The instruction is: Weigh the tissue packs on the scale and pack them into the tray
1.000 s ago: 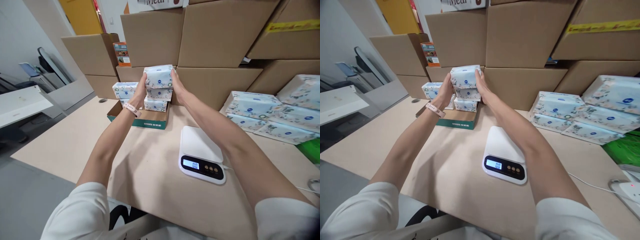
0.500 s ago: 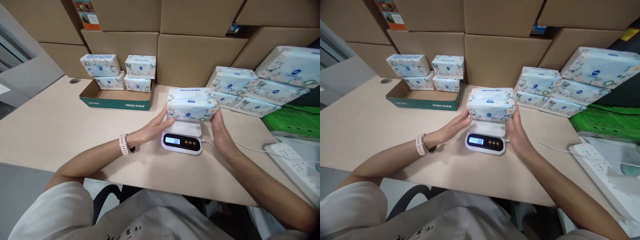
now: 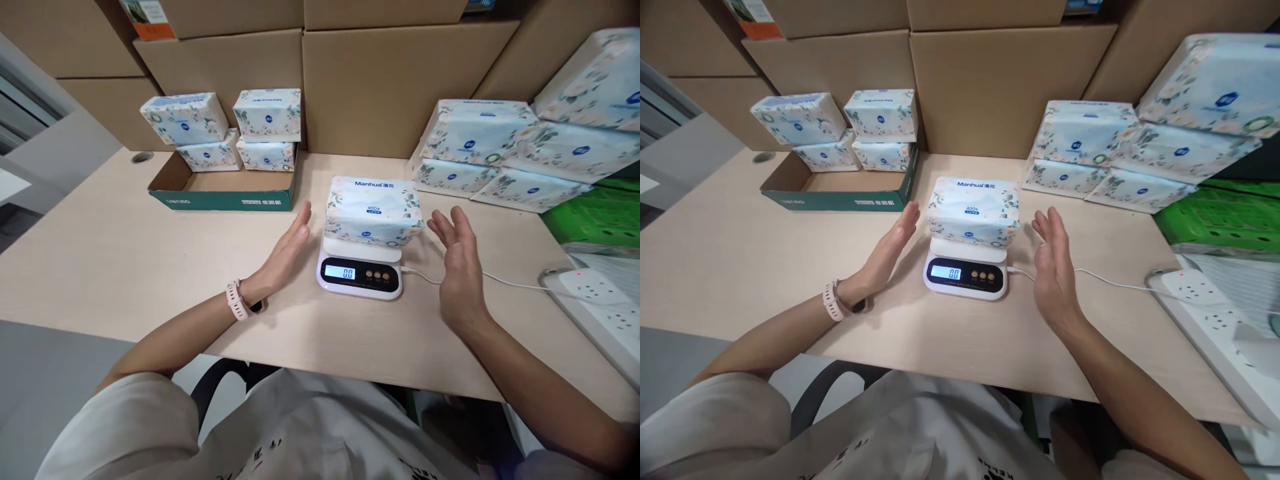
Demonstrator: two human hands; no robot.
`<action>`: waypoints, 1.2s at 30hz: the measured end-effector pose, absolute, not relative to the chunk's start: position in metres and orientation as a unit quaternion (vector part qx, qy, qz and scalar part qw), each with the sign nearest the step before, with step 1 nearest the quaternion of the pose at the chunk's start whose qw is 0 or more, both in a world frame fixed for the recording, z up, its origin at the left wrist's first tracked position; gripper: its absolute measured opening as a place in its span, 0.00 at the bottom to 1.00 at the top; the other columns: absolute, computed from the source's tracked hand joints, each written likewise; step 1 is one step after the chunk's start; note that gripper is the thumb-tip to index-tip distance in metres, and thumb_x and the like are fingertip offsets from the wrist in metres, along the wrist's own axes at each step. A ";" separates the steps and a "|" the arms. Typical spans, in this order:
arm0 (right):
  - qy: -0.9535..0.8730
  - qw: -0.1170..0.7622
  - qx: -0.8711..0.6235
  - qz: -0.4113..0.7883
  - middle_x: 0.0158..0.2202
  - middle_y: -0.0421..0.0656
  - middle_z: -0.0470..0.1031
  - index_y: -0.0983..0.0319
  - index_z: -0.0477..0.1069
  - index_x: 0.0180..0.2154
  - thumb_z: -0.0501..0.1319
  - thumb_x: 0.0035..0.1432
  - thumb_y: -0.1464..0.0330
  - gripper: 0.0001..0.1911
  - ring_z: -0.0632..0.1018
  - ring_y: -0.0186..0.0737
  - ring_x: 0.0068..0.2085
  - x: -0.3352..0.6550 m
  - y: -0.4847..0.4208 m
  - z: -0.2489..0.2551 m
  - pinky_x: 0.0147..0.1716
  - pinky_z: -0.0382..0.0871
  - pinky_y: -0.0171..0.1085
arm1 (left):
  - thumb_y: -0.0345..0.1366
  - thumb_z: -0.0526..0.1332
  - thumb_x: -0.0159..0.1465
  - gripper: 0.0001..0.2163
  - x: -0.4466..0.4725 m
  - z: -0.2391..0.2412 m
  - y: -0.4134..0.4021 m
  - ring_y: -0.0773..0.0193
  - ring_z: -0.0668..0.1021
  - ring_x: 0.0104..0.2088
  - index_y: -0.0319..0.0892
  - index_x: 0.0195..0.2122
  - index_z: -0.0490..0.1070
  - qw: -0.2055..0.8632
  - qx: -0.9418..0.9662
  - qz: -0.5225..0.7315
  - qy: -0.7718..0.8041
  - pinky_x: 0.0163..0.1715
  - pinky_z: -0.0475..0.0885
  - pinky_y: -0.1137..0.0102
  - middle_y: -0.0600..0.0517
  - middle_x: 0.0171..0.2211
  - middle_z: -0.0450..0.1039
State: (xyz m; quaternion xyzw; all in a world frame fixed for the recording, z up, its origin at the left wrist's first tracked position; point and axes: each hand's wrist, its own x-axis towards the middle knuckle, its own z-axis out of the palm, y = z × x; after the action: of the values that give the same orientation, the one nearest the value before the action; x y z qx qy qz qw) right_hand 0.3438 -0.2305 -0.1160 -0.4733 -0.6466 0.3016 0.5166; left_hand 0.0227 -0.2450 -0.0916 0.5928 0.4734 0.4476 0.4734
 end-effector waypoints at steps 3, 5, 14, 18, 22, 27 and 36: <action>-0.645 0.515 -0.476 0.303 0.77 0.43 0.67 0.36 0.57 0.77 0.52 0.75 0.43 0.34 0.69 0.56 0.78 0.343 -0.233 -0.113 0.79 0.53 0.71 | 0.67 0.49 0.76 0.38 0.021 -0.093 -0.246 0.51 0.46 0.84 0.59 0.82 0.48 0.480 0.585 0.464 0.461 0.85 0.44 0.53 0.59 0.84 0.38; -0.647 0.512 -0.476 0.304 0.77 0.44 0.68 0.37 0.58 0.77 0.51 0.75 0.43 0.34 0.70 0.57 0.77 0.342 -0.235 -0.111 0.78 0.53 0.72 | 0.66 0.48 0.76 0.37 0.021 -0.093 -0.246 0.52 0.46 0.84 0.59 0.82 0.49 0.483 0.587 0.470 0.449 0.84 0.44 0.53 0.59 0.84 0.39; -0.651 0.509 -0.483 0.291 0.75 0.42 0.72 0.36 0.61 0.76 0.51 0.76 0.44 0.31 0.73 0.57 0.75 0.341 -0.240 -0.107 0.76 0.61 0.70 | 0.67 0.51 0.75 0.37 0.023 -0.085 -0.250 0.50 0.48 0.84 0.60 0.81 0.54 0.484 0.582 0.476 0.448 0.84 0.46 0.51 0.58 0.84 0.43; -0.651 0.508 -0.482 0.293 0.73 0.40 0.74 0.35 0.63 0.74 0.51 0.77 0.46 0.29 0.74 0.55 0.74 0.341 -0.240 -0.106 0.76 0.62 0.70 | 0.65 0.52 0.76 0.36 0.022 -0.086 -0.250 0.50 0.49 0.84 0.57 0.81 0.55 0.487 0.582 0.477 0.443 0.84 0.47 0.53 0.56 0.84 0.44; -0.658 0.504 -0.480 0.289 0.73 0.36 0.75 0.31 0.63 0.73 0.51 0.78 0.46 0.27 0.75 0.53 0.74 0.343 -0.239 -0.109 0.76 0.62 0.71 | 0.64 0.51 0.77 0.35 0.018 -0.091 -0.249 0.50 0.49 0.84 0.58 0.80 0.55 0.479 0.593 0.474 0.440 0.84 0.48 0.49 0.56 0.84 0.45; -0.658 0.497 -0.486 0.289 0.72 0.35 0.75 0.31 0.62 0.74 0.50 0.78 0.47 0.27 0.74 0.53 0.75 0.343 -0.240 -0.109 0.77 0.60 0.72 | 0.63 0.52 0.77 0.33 0.015 -0.097 -0.246 0.49 0.51 0.84 0.59 0.80 0.57 0.479 0.597 0.487 0.421 0.84 0.47 0.47 0.55 0.83 0.50; -0.648 0.497 -0.491 0.304 0.72 0.35 0.75 0.32 0.62 0.74 0.50 0.78 0.47 0.27 0.71 0.51 0.76 0.343 -0.241 -0.110 0.78 0.59 0.70 | 0.63 0.52 0.77 0.33 0.017 -0.101 -0.246 0.48 0.55 0.83 0.60 0.79 0.57 0.468 0.589 0.501 0.428 0.84 0.44 0.45 0.55 0.79 0.61</action>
State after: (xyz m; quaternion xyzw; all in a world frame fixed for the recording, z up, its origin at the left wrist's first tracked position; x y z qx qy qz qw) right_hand 0.3431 -0.2411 -0.1097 -0.4912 -0.6479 0.3038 0.4965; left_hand 0.0166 -0.2458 -0.1010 0.5889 0.4277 0.5011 0.4682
